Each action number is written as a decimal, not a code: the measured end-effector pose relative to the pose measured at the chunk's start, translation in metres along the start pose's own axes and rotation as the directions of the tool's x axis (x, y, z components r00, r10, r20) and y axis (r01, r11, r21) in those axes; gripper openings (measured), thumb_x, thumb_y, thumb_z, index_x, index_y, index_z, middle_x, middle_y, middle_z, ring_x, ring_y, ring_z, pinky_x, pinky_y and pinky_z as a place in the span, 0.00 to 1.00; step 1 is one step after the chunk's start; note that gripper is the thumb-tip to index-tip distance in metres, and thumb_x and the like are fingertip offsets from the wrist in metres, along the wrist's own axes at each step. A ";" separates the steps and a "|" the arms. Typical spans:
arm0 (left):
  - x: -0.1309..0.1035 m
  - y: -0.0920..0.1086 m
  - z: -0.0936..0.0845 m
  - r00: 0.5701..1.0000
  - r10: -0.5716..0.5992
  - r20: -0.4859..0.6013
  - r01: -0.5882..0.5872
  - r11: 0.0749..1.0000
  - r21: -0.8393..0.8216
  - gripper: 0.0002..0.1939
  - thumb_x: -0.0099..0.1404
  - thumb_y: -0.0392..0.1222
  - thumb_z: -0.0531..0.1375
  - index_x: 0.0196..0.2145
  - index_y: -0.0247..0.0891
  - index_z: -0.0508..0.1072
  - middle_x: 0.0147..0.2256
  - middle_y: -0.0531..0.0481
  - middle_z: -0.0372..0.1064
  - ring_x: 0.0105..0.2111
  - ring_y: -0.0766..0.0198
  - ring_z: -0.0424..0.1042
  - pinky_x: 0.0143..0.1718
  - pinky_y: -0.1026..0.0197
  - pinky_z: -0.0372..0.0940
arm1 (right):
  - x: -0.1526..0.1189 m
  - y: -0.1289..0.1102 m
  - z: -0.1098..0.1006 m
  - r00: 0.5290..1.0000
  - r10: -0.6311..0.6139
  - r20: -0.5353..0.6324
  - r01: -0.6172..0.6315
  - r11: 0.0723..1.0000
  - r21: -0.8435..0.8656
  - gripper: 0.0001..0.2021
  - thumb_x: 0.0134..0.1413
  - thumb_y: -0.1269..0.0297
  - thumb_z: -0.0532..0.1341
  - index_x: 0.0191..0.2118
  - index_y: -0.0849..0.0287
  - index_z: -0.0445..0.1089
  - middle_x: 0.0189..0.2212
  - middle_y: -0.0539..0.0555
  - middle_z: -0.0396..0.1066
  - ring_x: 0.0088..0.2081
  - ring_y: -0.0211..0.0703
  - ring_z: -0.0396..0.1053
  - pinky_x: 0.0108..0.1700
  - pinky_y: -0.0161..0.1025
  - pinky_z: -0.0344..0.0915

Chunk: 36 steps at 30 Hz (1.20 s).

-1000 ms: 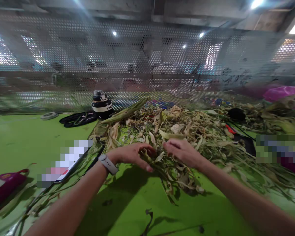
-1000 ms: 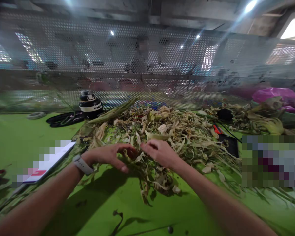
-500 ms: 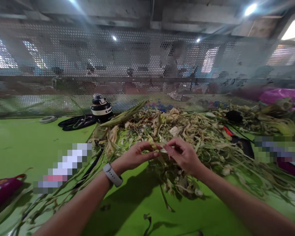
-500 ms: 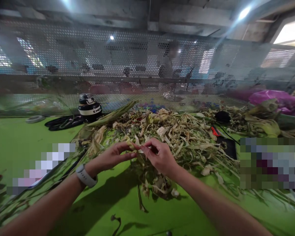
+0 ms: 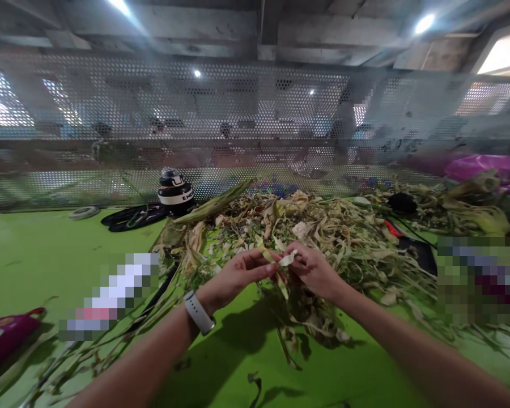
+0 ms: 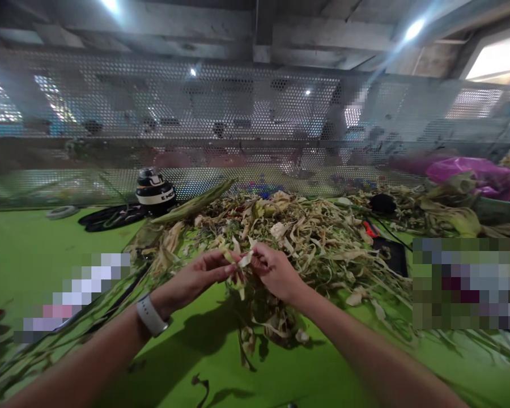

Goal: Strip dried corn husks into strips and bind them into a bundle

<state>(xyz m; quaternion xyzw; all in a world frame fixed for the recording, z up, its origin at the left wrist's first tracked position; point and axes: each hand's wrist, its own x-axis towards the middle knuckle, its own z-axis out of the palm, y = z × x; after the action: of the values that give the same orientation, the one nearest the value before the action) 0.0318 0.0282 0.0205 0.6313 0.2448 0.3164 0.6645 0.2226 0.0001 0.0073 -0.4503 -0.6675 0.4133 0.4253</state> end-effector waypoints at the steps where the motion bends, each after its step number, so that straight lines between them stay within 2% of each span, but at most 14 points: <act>1: 0.001 -0.002 0.001 1.000 -0.004 -0.020 0.003 1.000 -0.016 0.12 0.55 0.43 0.63 0.38 0.39 0.74 0.31 0.51 0.72 0.31 0.66 0.68 0.40 0.61 0.61 | 0.000 0.002 0.000 1.000 -0.004 0.004 0.004 1.000 0.003 0.11 0.55 0.54 0.54 0.30 0.56 0.59 0.17 0.44 0.59 0.17 0.33 0.55 0.20 0.31 0.51; 4: 0.003 -0.005 0.002 0.999 -0.012 -0.034 0.011 0.999 -0.037 0.11 0.55 0.43 0.63 0.37 0.39 0.76 0.30 0.52 0.72 0.30 0.68 0.67 0.38 0.62 0.60 | 0.001 0.004 -0.002 1.000 -0.025 0.000 0.025 0.999 -0.026 0.13 0.57 0.53 0.52 0.28 0.57 0.58 0.16 0.44 0.59 0.18 0.33 0.57 0.21 0.31 0.52; 10: 0.003 -0.007 0.000 1.000 -0.013 0.021 0.015 0.998 -0.068 0.11 0.55 0.42 0.63 0.36 0.38 0.76 0.29 0.52 0.71 0.29 0.69 0.65 0.35 0.65 0.59 | 0.002 -0.001 -0.002 0.998 -0.059 -0.012 0.057 0.987 -0.149 0.17 0.56 0.50 0.51 0.26 0.58 0.60 0.16 0.46 0.61 0.19 0.34 0.58 0.22 0.31 0.54; 14: 0.004 -0.008 0.001 0.999 -0.020 0.049 0.024 0.997 -0.078 0.10 0.55 0.41 0.63 0.36 0.36 0.76 0.28 0.52 0.71 0.29 0.69 0.66 0.35 0.65 0.59 | 0.006 0.000 -0.002 0.998 -0.042 -0.052 0.028 0.972 -0.233 0.18 0.56 0.51 0.51 0.24 0.59 0.60 0.16 0.47 0.61 0.19 0.34 0.60 0.23 0.30 0.54; 16: 0.005 -0.008 0.003 1.000 -0.004 0.007 0.005 0.993 -0.122 0.10 0.54 0.42 0.64 0.35 0.37 0.76 0.28 0.51 0.72 0.30 0.68 0.67 0.37 0.64 0.59 | 0.008 0.001 -0.004 0.996 -0.040 -0.077 0.024 0.980 -0.198 0.16 0.56 0.52 0.51 0.27 0.58 0.62 0.17 0.46 0.61 0.19 0.34 0.60 0.22 0.30 0.55; 19: 0.007 -0.008 0.004 0.990 0.036 -0.137 -0.058 0.985 -0.165 0.13 0.55 0.42 0.63 0.39 0.39 0.75 0.32 0.51 0.74 0.35 0.66 0.68 0.42 0.64 0.59 | 0.006 0.000 -0.008 0.967 -0.017 -0.255 -0.016 0.992 -0.126 0.14 0.57 0.51 0.50 0.36 0.56 0.61 0.15 0.43 0.59 0.15 0.34 0.57 0.19 0.30 0.53; 21: 0.009 -0.008 0.005 0.972 0.055 -0.227 -0.090 0.985 -0.147 0.14 0.57 0.43 0.62 0.42 0.39 0.74 0.35 0.50 0.74 0.38 0.65 0.68 0.43 0.64 0.58 | 0.003 -0.004 -0.008 0.940 -0.033 -0.338 -0.025 0.986 -0.166 0.15 0.59 0.50 0.47 0.34 0.56 0.61 0.14 0.42 0.57 0.14 0.34 0.55 0.19 0.31 0.53; 22: 0.009 -0.008 0.005 0.963 0.060 -0.262 -0.101 0.984 -0.144 0.15 0.58 0.44 0.61 0.43 0.39 0.73 0.37 0.49 0.74 0.39 0.65 0.68 0.43 0.65 0.58 | 0.001 -0.006 -0.007 0.945 -0.055 -0.323 -0.018 0.975 -0.220 0.17 0.59 0.50 0.46 0.31 0.57 0.61 0.13 0.43 0.57 0.15 0.34 0.55 0.20 0.31 0.53; 24: 0.010 -0.008 0.006 0.950 0.058 -0.306 -0.114 0.979 -0.168 0.14 0.58 0.43 0.61 0.42 0.39 0.74 0.38 0.49 0.74 0.40 0.64 0.68 0.43 0.65 0.58 | -0.003 -0.011 -0.002 0.971 -0.100 -0.218 0.018 0.937 -0.348 0.20 0.60 0.51 0.45 0.24 0.58 0.60 0.14 0.45 0.58 0.18 0.34 0.57 0.22 0.31 0.54; 27: 0.010 -0.010 0.010 0.946 0.057 -0.320 -0.134 0.965 -0.225 0.12 0.56 0.41 0.62 0.40 0.38 0.75 0.37 0.50 0.74 0.41 0.65 0.68 0.45 0.66 0.59 | -0.006 -0.015 0.007 0.985 -0.136 -0.106 0.079 0.902 -0.424 0.19 0.60 0.53 0.48 0.22 0.58 0.59 0.17 0.47 0.61 0.21 0.34 0.59 0.25 0.32 0.55; 31: 0.012 -0.015 0.018 0.922 0.040 -0.385 -0.174 0.931 -0.320 0.12 0.55 0.40 0.63 0.38 0.38 0.74 0.32 0.52 0.75 0.37 0.66 0.71 0.43 0.65 0.61 | -0.005 -0.015 0.010 0.986 -0.107 -0.130 0.053 0.929 -0.367 0.18 0.59 0.55 0.50 0.22 0.58 0.59 0.15 0.46 0.59 0.19 0.34 0.58 0.24 0.32 0.54; 34: 0.013 -0.015 0.024 0.901 -0.001 -0.435 -0.207 0.879 -0.430 0.10 0.54 0.39 0.63 0.37 0.39 0.74 0.33 0.53 0.75 0.36 0.67 0.71 0.42 0.66 0.62 | -0.004 -0.012 0.008 0.984 -0.028 -0.174 -0.012 0.974 -0.224 0.19 0.59 0.51 0.49 0.23 0.58 0.60 0.15 0.46 0.61 0.19 0.34 0.58 0.24 0.32 0.54; 36: 0.011 -0.016 0.028 0.892 -0.017 -0.451 -0.217 0.860 -0.462 0.11 0.54 0.38 0.63 0.37 0.41 0.73 0.35 0.53 0.75 0.38 0.67 0.71 0.43 0.67 0.62 | -0.004 -0.010 0.010 0.986 0.020 -0.164 -0.044 0.989 -0.144 0.20 0.59 0.49 0.47 0.25 0.59 0.61 0.18 0.48 0.63 0.21 0.35 0.59 0.24 0.32 0.55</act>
<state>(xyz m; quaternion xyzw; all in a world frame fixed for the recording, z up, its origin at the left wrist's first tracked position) 0.0616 0.0171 0.0076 0.3613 0.2639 0.5378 0.7145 0.2120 -0.0082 0.0132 -0.5233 -0.6519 0.3320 0.4371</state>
